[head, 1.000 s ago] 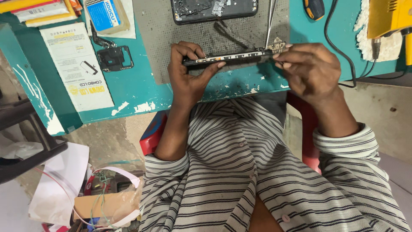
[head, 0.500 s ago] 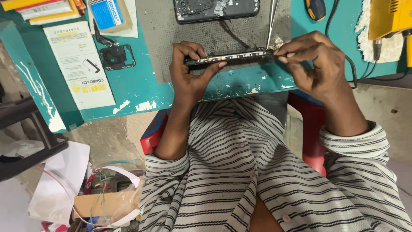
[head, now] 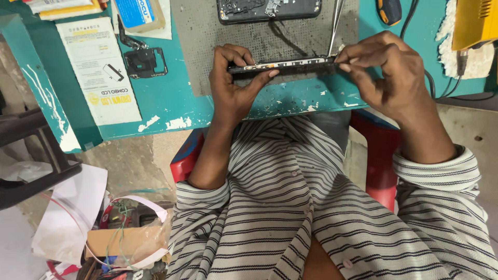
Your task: The person repairs a smartphone at a workbench. They use a screwdriver to remove screws from the phone's back, pry open the housing with a metal spudger, lift out the internal frame and battery, then work along the edge of the separated screen assembly with a pry tool before handling the display panel.
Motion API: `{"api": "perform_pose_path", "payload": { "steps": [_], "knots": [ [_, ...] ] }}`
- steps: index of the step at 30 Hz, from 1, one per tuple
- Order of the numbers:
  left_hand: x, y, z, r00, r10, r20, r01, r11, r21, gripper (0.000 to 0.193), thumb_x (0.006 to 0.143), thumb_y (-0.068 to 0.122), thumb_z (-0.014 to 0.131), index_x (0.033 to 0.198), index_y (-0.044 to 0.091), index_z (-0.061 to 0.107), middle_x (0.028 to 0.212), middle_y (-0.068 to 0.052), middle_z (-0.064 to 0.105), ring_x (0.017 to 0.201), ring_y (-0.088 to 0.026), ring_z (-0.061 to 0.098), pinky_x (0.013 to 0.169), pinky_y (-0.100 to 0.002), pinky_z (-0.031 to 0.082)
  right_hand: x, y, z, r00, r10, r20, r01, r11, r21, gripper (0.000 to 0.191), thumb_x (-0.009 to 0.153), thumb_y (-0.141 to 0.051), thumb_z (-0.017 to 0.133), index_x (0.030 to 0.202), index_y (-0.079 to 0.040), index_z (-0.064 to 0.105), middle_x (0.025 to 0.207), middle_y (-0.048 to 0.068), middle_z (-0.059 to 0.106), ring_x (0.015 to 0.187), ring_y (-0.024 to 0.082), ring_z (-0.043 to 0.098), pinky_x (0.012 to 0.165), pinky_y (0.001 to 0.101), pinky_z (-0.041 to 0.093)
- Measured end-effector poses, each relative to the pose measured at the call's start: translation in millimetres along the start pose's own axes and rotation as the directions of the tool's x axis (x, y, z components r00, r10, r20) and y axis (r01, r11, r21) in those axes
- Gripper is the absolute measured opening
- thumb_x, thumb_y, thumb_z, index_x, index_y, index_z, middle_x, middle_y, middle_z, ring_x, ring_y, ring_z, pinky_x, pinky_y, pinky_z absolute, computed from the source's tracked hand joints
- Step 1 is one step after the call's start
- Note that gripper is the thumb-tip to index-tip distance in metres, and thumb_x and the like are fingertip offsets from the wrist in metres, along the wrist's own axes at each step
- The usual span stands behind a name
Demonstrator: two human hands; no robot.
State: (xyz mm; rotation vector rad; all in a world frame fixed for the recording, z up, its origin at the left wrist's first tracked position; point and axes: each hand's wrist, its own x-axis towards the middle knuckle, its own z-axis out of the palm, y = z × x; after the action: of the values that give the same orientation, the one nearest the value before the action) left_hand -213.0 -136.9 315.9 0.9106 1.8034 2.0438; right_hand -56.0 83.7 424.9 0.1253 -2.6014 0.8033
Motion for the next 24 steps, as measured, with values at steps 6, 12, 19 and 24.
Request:
{"api": "perform_pose_path", "payload": {
  "steps": [6,12,19,24],
  "knots": [
    [-0.8,-0.9,1.0,1.000,0.010,0.002,-0.010,1.000,0.021,0.054,0.084,0.000,0.093,0.104,0.008,0.043,0.102,-0.007,0.053,0.096,-0.014,0.057,0.085,-0.029,0.055,-8.4,8.7,2.1,0.991,0.133,-0.009,-0.128,0.964,0.233,0.027,0.102,0.010,0.070,0.103,0.002,0.044,0.103,0.024,0.071,0.098,0.027,0.072,0.086,0.0345,0.059],
    [-0.2,-3.7,1.0,1.000,0.027,0.010,-0.028,0.999,0.019,0.054,0.084,0.002,0.093,0.104,0.009,0.043,0.101,-0.007,0.053,0.095,-0.013,0.057,0.083,-0.028,0.056,-30.7,36.1,12.2,0.975,0.222,0.023,-0.203,0.835,0.511,0.025,0.113,0.005,0.066,0.115,-0.002,0.042,0.108,0.021,0.069,0.106,0.021,0.072,0.092,0.0293,0.061],
    [-0.8,-3.2,0.4,1.000,0.027,0.009,-0.027,1.000,0.015,0.054,0.085,0.002,0.093,0.104,0.008,0.043,0.102,-0.007,0.052,0.095,-0.013,0.056,0.083,-0.028,0.055,-31.1,50.7,25.4,0.943,0.271,-0.193,-0.089,0.765,0.638,0.022,0.102,0.003,0.064,0.106,-0.004,0.043,0.100,0.019,0.070,0.091,0.021,0.075,0.076,0.0327,0.063],
    [0.4,-1.4,0.2,1.000,0.023,0.006,-0.023,0.999,0.029,0.055,0.084,0.000,0.093,0.104,0.008,0.043,0.102,-0.007,0.053,0.095,-0.014,0.057,0.083,-0.028,0.054,-43.6,26.3,32.9,0.918,0.116,-0.380,-0.008,0.962,0.274,0.024,0.099,0.008,0.065,0.104,-0.002,0.043,0.103,0.021,0.070,0.095,0.028,0.072,0.079,0.0405,0.061]
  ]
}}
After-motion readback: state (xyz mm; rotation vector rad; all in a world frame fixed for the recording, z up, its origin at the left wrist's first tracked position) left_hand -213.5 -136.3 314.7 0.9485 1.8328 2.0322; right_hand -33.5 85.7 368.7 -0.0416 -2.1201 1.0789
